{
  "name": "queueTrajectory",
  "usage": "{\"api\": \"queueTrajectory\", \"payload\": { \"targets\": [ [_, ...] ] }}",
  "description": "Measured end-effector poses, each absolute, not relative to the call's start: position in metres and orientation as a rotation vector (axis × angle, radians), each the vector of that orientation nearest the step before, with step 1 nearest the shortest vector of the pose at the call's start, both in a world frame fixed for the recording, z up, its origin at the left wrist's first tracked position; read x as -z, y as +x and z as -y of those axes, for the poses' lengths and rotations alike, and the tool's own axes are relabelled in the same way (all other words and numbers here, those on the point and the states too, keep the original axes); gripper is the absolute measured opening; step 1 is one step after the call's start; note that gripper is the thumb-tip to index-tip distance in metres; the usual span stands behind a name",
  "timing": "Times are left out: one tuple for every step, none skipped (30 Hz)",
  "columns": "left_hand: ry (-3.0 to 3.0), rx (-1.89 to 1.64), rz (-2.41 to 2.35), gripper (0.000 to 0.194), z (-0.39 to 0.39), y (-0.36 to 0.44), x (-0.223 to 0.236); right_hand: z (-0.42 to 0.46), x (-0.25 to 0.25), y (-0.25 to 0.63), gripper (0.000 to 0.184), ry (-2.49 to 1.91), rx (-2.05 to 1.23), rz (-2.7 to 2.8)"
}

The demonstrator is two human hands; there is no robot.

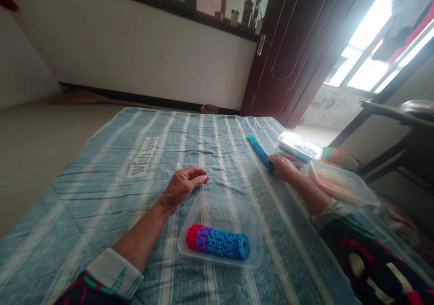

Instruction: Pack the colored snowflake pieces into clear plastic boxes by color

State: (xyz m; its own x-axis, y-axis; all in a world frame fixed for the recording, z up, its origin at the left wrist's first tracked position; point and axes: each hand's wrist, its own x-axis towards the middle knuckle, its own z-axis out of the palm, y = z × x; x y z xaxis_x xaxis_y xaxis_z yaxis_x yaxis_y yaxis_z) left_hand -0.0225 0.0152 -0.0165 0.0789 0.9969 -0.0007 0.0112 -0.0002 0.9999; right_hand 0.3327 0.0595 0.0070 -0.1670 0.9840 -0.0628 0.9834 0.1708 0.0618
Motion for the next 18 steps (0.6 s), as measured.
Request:
{"api": "queueTrajectory", "payload": {
  "targets": [
    [1.256, -1.145, -1.153, 0.030, -0.015, -0.023, 0.017, -0.060, -0.008, 0.332, 0.046, 1.966, -0.020, -2.329],
    [1.260, -1.145, -1.148, 0.029, -0.016, -0.023, 0.017, -0.060, -0.010, 0.332, 0.043, 1.964, -0.029, -2.321],
    [1.265, -1.144, -1.144, 0.029, -0.016, -0.023, 0.018, -0.060, -0.011, 0.331, 0.041, 1.963, -0.038, -2.312],
    [1.272, -1.143, -1.140, 0.029, -0.017, -0.023, 0.019, -0.060, -0.012, 0.330, 0.039, 1.961, -0.046, -2.301],
    [1.277, -1.141, -1.136, 0.028, -0.017, -0.024, 0.020, -0.060, -0.014, 0.329, 0.037, 1.962, -0.056, -2.288],
    [1.282, -1.140, -1.133, 0.028, -0.018, -0.024, 0.021, -0.060, -0.015, 0.328, 0.035, 1.964, -0.064, -2.275],
    [1.287, -1.139, -1.129, 0.027, -0.019, -0.024, 0.023, -0.060, -0.017, 0.327, 0.033, 1.966, -0.071, -2.262],
    [1.294, -1.139, -1.125, 0.027, -0.020, -0.024, 0.024, -0.060, -0.018, 0.327, 0.031, 1.969, -0.078, -2.249],
    [1.302, -1.141, -1.121, 0.028, -0.021, -0.024, 0.026, -0.060, -0.020, 0.327, 0.029, 1.973, -0.084, -2.236],
    [1.311, -1.142, -1.118, 0.028, -0.021, -0.024, 0.027, -0.060, -0.021, 0.327, 0.027, 1.974, -0.087, -2.224],
    [1.319, -1.144, -1.115, 0.029, -0.022, -0.025, 0.028, -0.060, -0.023, 0.327, 0.027, 1.971, -0.087, -2.214],
    [1.325, -1.146, -1.112, 0.029, -0.023, -0.025, 0.029, -0.060, -0.024, 0.328, 0.028, 1.962, -0.086, -2.206],
    [1.329, -1.148, -1.107, 0.029, -0.023, -0.025, 0.030, -0.060, -0.025, 0.329, 0.029, 1.947, -0.085, -2.199],
    [1.332, -1.149, -1.101, 0.029, -0.024, -0.025, 0.031, -0.060, -0.027, 0.329, 0.032, 1.926, -0.083, -2.195],
    [1.334, -1.150, -1.095, 0.029, -0.024, -0.025, 0.032, -0.060, -0.028, 0.330, 0.033, 1.901, -0.082, -2.191],
    [1.337, -1.151, -1.088, 0.028, -0.024, -0.025, 0.032, -0.061, -0.029, 0.330, 0.034, 1.875, -0.082, -2.188],
    [1.339, -1.153, -1.083, 0.028, -0.025, -0.025, 0.032, -0.061, -0.029, 0.329, 0.035, 1.851, -0.084, -2.186],
    [1.342, -1.154, -1.078, 0.027, -0.025, -0.024, 0.032, -0.061, -0.030, 0.329, 0.035, 1.826, -0.090, -2.180]
  ]
}}
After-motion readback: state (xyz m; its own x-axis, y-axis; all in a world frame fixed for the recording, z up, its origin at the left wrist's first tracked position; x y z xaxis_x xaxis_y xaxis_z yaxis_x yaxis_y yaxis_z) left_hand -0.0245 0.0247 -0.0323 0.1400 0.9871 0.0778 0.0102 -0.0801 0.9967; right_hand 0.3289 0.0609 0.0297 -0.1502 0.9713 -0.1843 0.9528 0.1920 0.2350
